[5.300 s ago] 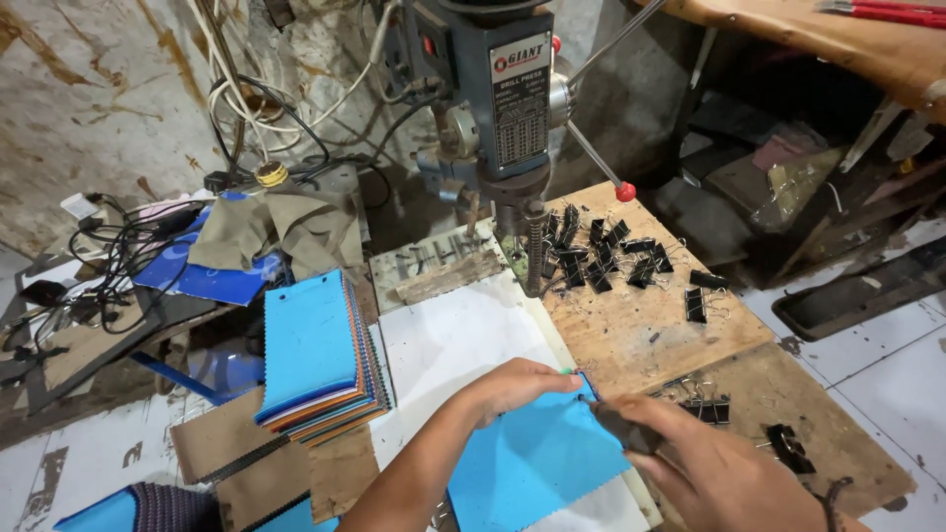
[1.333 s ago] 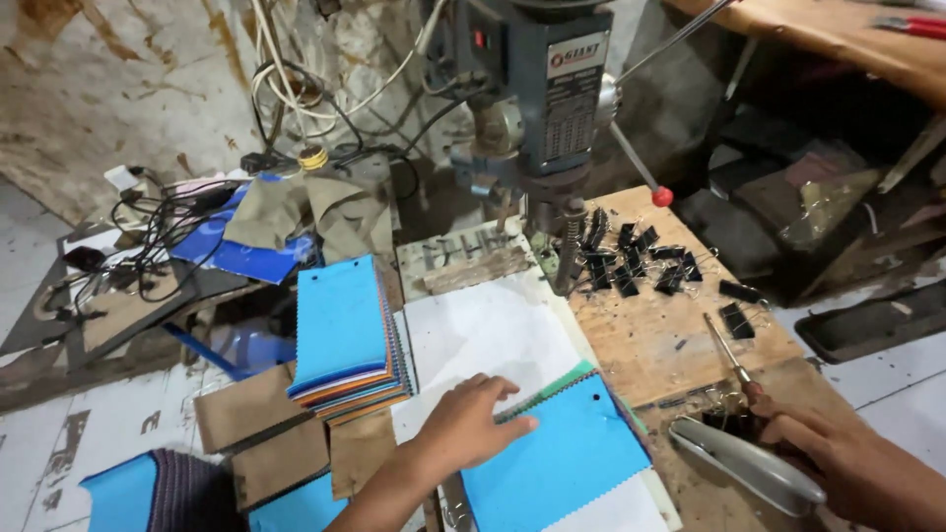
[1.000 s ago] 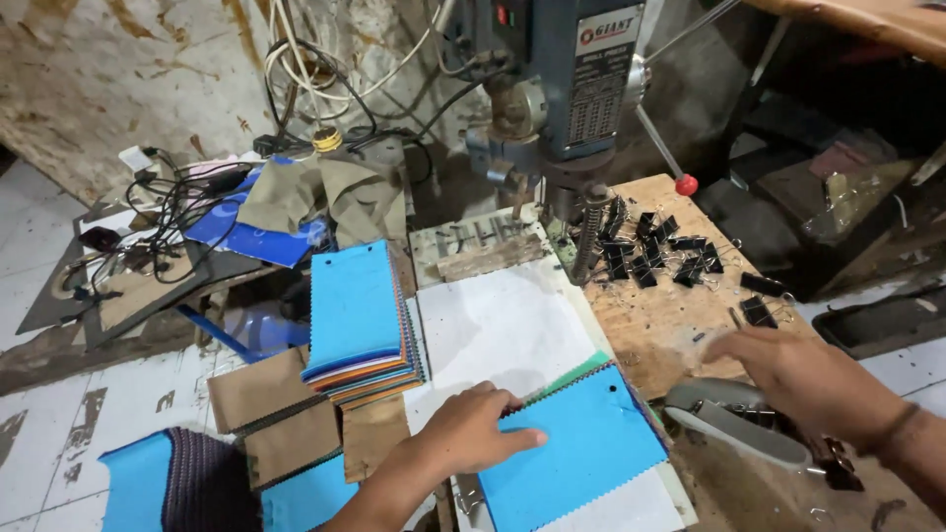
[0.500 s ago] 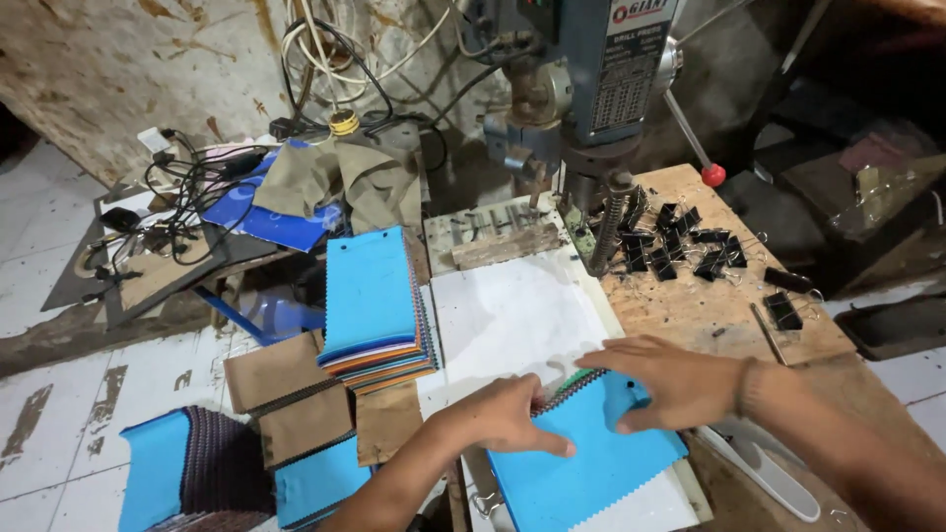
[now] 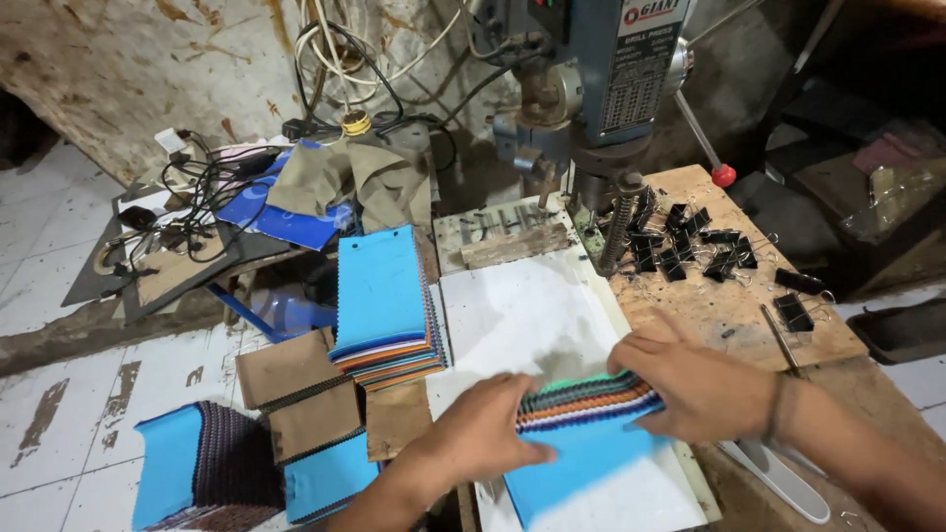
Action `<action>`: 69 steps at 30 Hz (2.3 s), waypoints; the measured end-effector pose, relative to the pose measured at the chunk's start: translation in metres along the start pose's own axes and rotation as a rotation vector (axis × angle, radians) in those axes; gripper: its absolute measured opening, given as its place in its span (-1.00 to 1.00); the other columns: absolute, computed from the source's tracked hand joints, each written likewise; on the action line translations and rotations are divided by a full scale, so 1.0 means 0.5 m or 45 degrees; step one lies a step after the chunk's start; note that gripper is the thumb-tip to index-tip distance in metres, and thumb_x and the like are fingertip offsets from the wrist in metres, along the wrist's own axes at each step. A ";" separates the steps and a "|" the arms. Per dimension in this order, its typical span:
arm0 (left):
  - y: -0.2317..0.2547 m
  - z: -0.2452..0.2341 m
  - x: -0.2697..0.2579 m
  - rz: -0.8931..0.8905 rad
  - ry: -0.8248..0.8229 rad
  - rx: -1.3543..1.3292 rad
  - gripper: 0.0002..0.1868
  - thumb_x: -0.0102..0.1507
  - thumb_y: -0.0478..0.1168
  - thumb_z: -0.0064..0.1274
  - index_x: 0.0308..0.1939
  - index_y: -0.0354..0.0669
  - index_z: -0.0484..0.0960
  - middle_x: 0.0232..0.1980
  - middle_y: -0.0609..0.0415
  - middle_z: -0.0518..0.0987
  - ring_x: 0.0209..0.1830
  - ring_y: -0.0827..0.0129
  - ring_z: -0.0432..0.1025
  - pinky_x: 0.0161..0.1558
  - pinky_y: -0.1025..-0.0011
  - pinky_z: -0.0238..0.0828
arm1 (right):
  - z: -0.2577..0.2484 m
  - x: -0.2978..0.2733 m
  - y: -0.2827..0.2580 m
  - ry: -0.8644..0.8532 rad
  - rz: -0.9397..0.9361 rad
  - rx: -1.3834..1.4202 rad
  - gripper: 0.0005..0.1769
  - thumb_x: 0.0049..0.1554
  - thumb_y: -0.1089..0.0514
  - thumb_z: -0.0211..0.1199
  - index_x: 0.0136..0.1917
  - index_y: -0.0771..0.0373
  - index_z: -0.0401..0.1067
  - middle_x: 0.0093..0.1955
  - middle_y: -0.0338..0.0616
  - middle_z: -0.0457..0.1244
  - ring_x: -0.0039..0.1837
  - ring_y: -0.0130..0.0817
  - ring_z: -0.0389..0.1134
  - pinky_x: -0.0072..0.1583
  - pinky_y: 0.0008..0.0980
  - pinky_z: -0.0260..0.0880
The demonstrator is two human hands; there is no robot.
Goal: The person uses a drill press to create holes in stacks of colorful fabric pieces. They align the fabric under the drill bit, operate the machine, and then remove the drilled pieces to place them in a separate stack.
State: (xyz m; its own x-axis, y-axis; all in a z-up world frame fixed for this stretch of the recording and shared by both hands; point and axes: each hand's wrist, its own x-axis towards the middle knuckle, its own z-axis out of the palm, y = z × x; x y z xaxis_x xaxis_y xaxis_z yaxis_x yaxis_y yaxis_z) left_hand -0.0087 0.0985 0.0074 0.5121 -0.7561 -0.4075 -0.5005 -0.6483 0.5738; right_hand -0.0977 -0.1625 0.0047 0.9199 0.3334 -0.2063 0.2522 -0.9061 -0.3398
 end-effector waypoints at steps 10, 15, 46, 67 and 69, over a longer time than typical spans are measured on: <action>-0.068 0.174 -0.047 0.808 1.084 1.129 -0.76 0.27 -0.38 -0.02 0.02 -0.16 0.52 -0.09 0.02 0.42 -0.17 0.21 0.31 -0.19 0.31 0.23 | 0.288 -0.113 0.029 0.882 -0.166 -0.853 -0.50 0.02 0.25 0.30 0.23 0.10 0.29 0.23 -0.14 0.26 0.37 -0.10 0.23 0.56 0.21 -0.03; -0.100 0.238 -0.142 0.706 0.865 0.364 -0.55 0.50 0.15 -0.16 0.23 -0.03 0.58 0.18 0.02 0.52 0.19 0.11 0.41 0.11 0.03 0.19 | 0.277 -0.179 0.007 0.678 -0.204 -0.629 -0.55 0.25 -0.16 -0.06 0.40 -0.23 0.22 0.42 -0.38 0.13 0.44 -0.25 0.12 0.53 0.28 -0.14; -0.020 0.180 -0.055 0.284 1.180 0.450 -0.52 0.35 0.01 0.06 0.30 -0.02 0.42 0.33 -0.06 0.45 0.31 0.10 0.37 0.22 0.06 0.36 | 0.199 -0.135 0.024 0.570 0.868 0.725 -0.42 0.11 -0.09 0.28 0.34 0.08 0.30 0.29 -0.13 0.39 0.33 -0.25 0.44 0.33 -0.20 0.55; -0.083 0.242 -0.056 0.174 0.892 0.756 -0.30 0.45 0.22 -0.28 0.63 0.09 0.11 0.72 0.14 -0.02 0.70 0.22 -0.18 0.46 -0.17 -0.25 | 0.200 -0.110 0.016 0.305 0.965 0.908 -0.18 0.07 -0.35 0.20 0.45 0.12 0.31 0.48 -0.20 0.27 0.46 -0.29 0.33 0.40 -0.21 0.43; -0.052 0.220 -0.060 0.298 0.939 0.783 -0.35 0.47 0.19 -0.31 0.56 0.00 0.23 0.69 0.05 0.06 0.69 0.11 -0.14 0.51 -0.18 -0.30 | 0.215 -0.109 0.030 0.328 0.903 0.889 -0.19 0.06 -0.35 0.21 0.44 0.11 0.33 0.48 -0.18 0.27 0.47 -0.26 0.32 0.43 -0.18 0.40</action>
State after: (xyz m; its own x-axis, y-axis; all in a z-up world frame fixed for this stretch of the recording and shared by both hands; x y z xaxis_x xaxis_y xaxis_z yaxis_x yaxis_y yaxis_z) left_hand -0.0880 0.1282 -0.0735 0.5563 -0.7609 0.3339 -0.8130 -0.5816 0.0291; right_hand -0.1761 -0.1661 -0.0876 0.8466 -0.3598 -0.3922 -0.5293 -0.4918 -0.6914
